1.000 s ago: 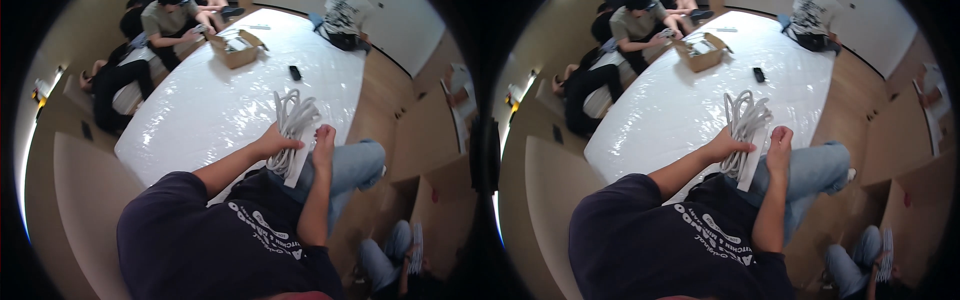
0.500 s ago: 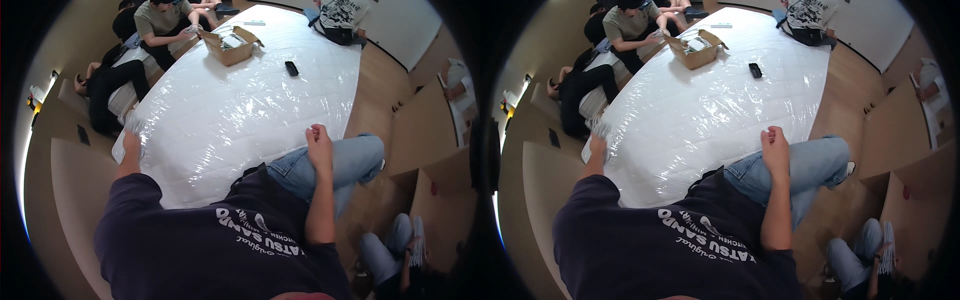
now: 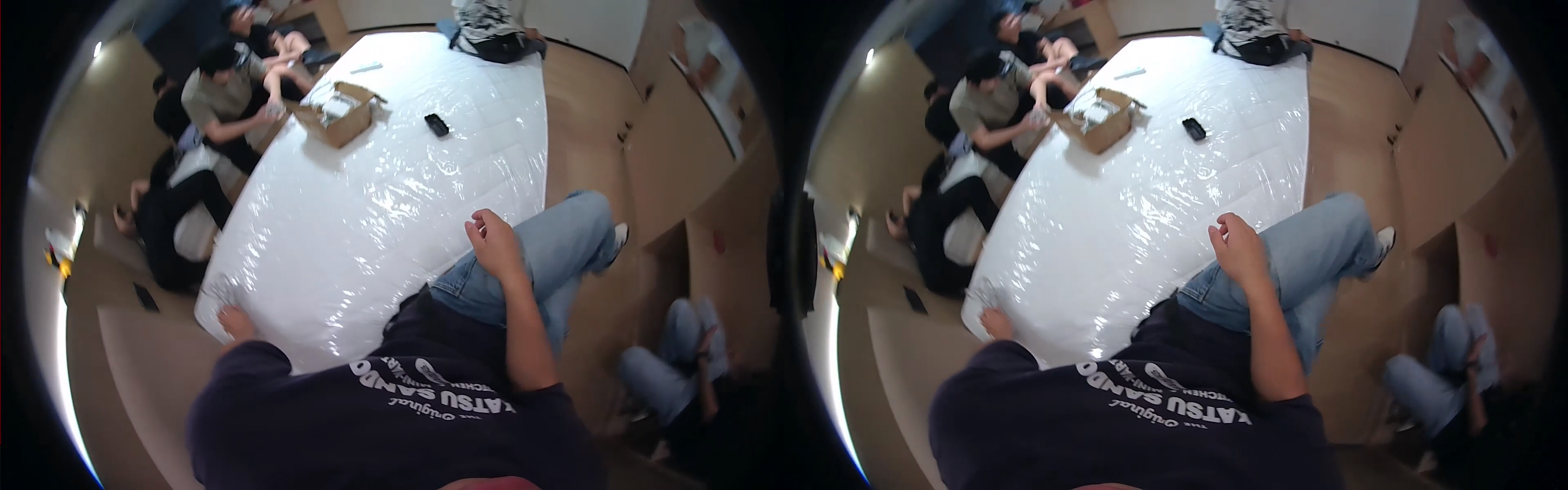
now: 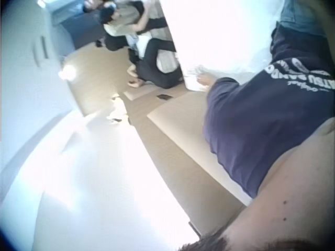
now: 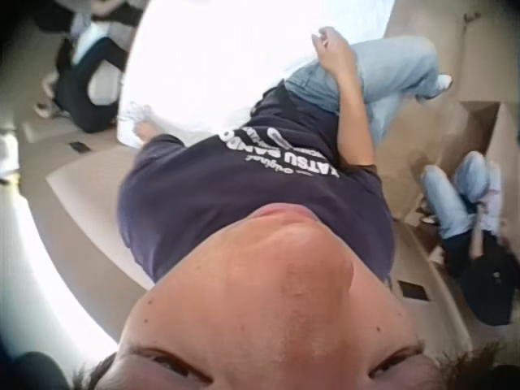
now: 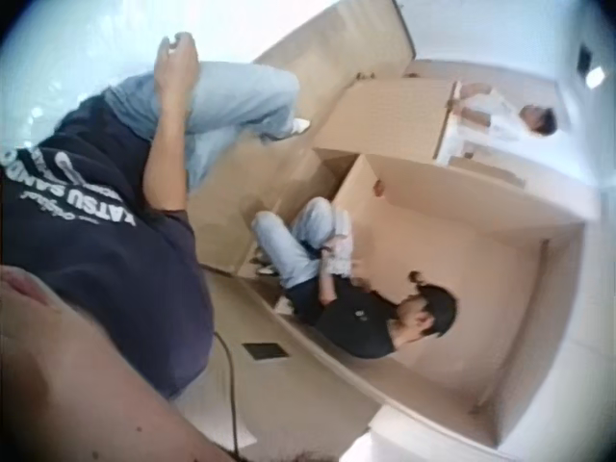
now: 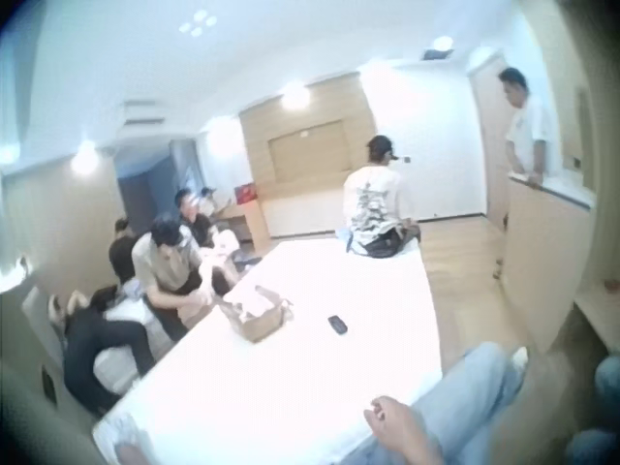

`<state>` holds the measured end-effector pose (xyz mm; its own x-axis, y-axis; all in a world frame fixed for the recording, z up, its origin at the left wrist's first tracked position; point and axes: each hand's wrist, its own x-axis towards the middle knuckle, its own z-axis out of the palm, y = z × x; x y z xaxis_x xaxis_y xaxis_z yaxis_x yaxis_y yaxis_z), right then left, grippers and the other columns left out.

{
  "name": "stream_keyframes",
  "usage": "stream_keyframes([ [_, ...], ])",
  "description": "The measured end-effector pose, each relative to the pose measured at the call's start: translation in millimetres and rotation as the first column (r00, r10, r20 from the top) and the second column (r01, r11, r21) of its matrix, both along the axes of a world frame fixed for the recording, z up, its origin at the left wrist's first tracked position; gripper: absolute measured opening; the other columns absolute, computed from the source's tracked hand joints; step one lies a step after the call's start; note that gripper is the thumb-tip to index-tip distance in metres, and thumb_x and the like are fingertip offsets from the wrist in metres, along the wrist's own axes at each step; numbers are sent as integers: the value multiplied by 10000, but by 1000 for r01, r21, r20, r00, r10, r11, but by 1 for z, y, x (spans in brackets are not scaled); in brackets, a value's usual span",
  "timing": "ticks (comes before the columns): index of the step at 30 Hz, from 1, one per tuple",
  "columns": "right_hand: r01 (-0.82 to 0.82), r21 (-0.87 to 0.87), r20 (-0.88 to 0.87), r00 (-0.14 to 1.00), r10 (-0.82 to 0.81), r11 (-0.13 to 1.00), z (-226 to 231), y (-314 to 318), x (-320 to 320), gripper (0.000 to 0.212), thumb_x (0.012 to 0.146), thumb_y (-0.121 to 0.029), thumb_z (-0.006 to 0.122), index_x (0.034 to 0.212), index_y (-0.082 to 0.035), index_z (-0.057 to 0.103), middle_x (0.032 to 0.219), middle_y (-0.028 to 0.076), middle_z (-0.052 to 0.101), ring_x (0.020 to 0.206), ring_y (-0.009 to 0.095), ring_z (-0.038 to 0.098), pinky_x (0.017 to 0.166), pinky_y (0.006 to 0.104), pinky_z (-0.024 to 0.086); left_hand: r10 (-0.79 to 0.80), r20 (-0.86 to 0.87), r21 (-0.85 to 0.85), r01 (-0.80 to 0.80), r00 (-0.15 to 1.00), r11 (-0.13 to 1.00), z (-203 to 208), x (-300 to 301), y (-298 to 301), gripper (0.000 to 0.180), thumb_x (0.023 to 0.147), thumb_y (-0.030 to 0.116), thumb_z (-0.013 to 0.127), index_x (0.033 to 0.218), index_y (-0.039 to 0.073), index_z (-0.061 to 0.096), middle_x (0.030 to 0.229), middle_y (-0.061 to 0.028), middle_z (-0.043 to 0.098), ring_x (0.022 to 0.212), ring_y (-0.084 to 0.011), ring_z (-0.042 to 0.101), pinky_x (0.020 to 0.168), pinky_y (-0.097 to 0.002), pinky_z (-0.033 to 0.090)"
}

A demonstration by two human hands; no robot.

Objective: The person untangles a white power cable by hand. They pull the cord through loops and straighten it out.

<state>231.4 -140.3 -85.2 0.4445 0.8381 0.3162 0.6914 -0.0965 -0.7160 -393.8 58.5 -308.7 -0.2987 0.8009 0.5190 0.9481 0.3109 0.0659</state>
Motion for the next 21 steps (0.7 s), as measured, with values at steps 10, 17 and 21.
stream_keyframes([
  [10, -368, -297, 260, 856, 446, 881, 19, 27, -1, 247, 897, -253, 577, 999, -28, 576, 882, 142, 642, 822, 321, 629, 716, 417, 493, 503, 417, -340, -383, 757, 859, -97, 64, -221, 258, 947, 195, 488, 1081, -24, 463, 1017, -238, 623, 874, -383, 635, 776, -455, 507],
  [17, -380, -227, 167, 892, 420, 897, 10, 24, -4, 247, 896, -248, 583, 1005, -26, 580, 865, 138, 649, 817, 318, 631, 717, 417, 491, 273, 763, 161, -581, 586, 798, -50, 18, -151, 272, 993, 224, 431, 1070, -37, 434, 976, -262, 618, 882, -415, 622, 743, -489, 499],
  [21, -348, -246, 153, 908, 390, 905, 10, 23, -8, 245, 895, -246, 583, 999, -25, 578, 865, 142, 647, 822, 317, 631, 722, 415, 491, 318, 902, -2, -736, 290, 677, -40, -24, -105, 282, 986, 256, 435, 1063, -15, 453, 973, -233, 619, 898, -392, 620, 760, -494, 501],
])
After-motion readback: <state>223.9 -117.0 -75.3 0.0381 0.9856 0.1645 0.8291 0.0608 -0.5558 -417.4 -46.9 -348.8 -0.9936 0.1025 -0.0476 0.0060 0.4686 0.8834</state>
